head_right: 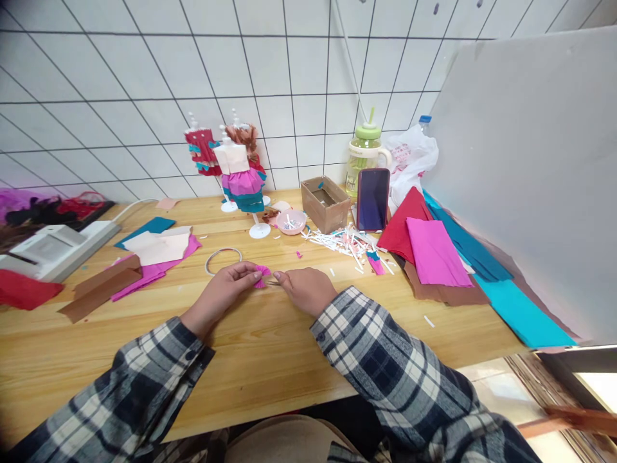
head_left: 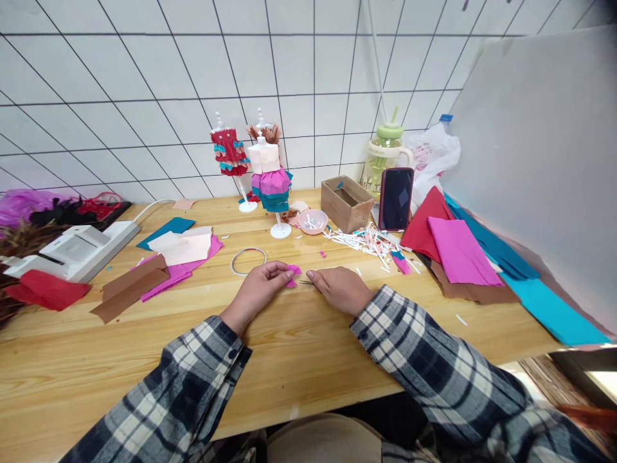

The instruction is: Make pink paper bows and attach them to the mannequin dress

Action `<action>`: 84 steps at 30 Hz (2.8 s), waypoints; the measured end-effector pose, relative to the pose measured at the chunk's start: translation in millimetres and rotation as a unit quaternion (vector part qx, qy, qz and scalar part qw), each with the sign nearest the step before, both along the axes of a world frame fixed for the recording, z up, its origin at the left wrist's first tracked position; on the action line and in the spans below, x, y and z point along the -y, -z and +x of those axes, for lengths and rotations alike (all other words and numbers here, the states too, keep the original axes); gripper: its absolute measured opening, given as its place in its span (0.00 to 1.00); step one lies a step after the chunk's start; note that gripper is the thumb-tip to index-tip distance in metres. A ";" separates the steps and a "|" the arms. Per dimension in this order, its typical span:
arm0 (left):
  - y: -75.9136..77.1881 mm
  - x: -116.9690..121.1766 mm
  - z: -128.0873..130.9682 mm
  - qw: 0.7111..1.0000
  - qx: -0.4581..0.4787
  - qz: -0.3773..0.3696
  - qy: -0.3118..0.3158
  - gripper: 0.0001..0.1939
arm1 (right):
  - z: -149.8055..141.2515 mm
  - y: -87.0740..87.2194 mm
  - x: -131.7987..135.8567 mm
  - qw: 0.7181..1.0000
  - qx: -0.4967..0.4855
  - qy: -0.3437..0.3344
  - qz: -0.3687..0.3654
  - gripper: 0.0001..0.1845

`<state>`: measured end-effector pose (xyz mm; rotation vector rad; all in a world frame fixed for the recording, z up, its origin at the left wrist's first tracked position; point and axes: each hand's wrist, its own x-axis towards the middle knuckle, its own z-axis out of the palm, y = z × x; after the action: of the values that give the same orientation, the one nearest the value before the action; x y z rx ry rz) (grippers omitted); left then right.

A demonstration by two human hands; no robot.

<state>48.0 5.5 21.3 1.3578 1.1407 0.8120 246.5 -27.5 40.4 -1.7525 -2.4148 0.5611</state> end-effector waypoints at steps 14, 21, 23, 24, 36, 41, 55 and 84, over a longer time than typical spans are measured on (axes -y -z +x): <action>2.6 1.5 -0.3 0.988 0.121 -0.048 -0.082 0.16 | -9.5 6.9 3.4 0.996 -0.078 -0.018 0.025 0.15; 3.8 1.9 -1.4 0.988 0.133 -0.046 -0.067 0.14 | -11.8 7.3 5.6 0.998 -0.060 -0.021 0.025 0.17; 4.5 1.9 -1.7 0.988 0.137 -0.048 -0.060 0.13 | -12.4 7.4 6.0 0.998 -0.056 -0.019 0.029 0.17; 4.7 1.9 -1.7 0.987 0.139 -0.049 -0.058 0.13 | -12.6 7.6 6.1 0.998 -0.056 -0.020 0.030 0.17; 4.3 1.9 0.3 0.984 0.156 -0.063 -0.057 0.13 | -14.6 8.2 5.7 0.997 -0.059 -0.020 0.035 0.17; 4.1 2.2 0.3 0.984 0.157 -0.061 -0.056 0.13 | -15.8 8.5 6.6 0.998 -0.037 -0.018 0.051 0.17; 4.7 0.9 -0.2 0.983 0.163 -0.067 -0.054 0.12 | -16.5 8.0 6.9 0.997 -0.033 -0.021 0.064 0.17; 3.7 1.2 0.2 0.987 0.147 -0.058 -0.044 0.14 | -17.6 3.1 7.8 0.998 -0.013 -0.010 0.053 0.18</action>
<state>48.2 4.2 17.6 1.0573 1.0042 0.9585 228.9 -35.4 37.3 -1.6716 -2.3993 0.4450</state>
